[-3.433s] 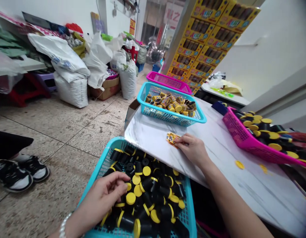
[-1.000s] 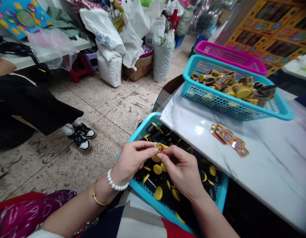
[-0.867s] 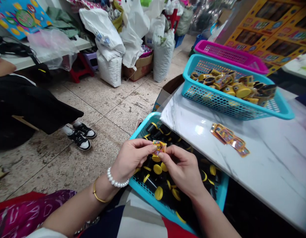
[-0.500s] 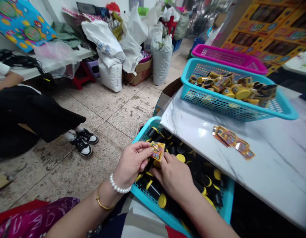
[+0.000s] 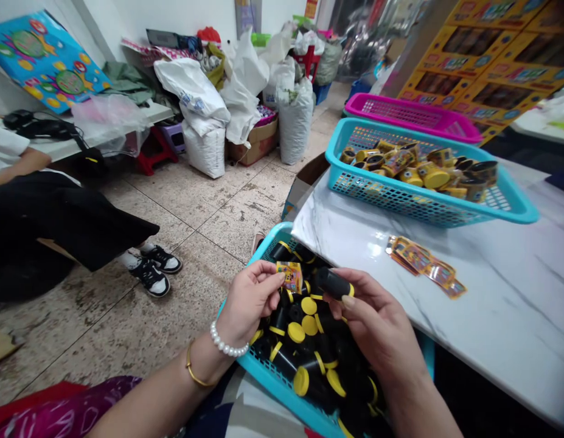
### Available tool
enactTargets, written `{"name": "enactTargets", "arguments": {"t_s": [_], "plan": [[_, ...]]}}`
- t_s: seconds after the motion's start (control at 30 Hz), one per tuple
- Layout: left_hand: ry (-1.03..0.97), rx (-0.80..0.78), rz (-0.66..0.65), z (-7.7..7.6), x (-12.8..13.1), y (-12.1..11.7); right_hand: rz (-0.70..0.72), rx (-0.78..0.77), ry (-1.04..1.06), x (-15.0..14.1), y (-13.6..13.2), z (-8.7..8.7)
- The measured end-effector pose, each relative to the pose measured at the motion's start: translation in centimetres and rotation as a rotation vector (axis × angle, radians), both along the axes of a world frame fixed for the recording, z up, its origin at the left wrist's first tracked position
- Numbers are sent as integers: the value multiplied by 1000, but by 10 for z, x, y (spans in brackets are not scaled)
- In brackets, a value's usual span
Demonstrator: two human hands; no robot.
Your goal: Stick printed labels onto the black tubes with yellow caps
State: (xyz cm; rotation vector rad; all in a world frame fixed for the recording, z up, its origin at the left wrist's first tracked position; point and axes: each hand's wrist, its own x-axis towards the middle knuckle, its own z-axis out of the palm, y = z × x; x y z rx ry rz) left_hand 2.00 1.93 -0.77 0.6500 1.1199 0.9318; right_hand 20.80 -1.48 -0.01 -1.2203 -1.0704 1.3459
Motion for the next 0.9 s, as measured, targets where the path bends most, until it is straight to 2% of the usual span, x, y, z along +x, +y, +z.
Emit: {"name": "enactTargets", "arguments": {"t_s": [0.07, 0.17, 0.37, 0.53, 0.7, 0.9], "plan": [[3, -4, -27, 2, 2, 1, 59, -29, 87, -1, 0, -2], [-3, -5, -47, 3, 2, 1, 113, -70, 106, -5, 1, -6], [-216, -47, -103, -1, -5, 3, 75, -96, -32, -10, 2, -2], [-286, -44, -114, -4, -8, 5, 39, -10, -123, -10, -2, -3], [-262, -60, -122, -7, -6, 6, 14, 207, -206, -12, -7, -3], [-264, -61, -95, -9, -4, 6, -13, 241, -141, -10, -6, 2]]}}
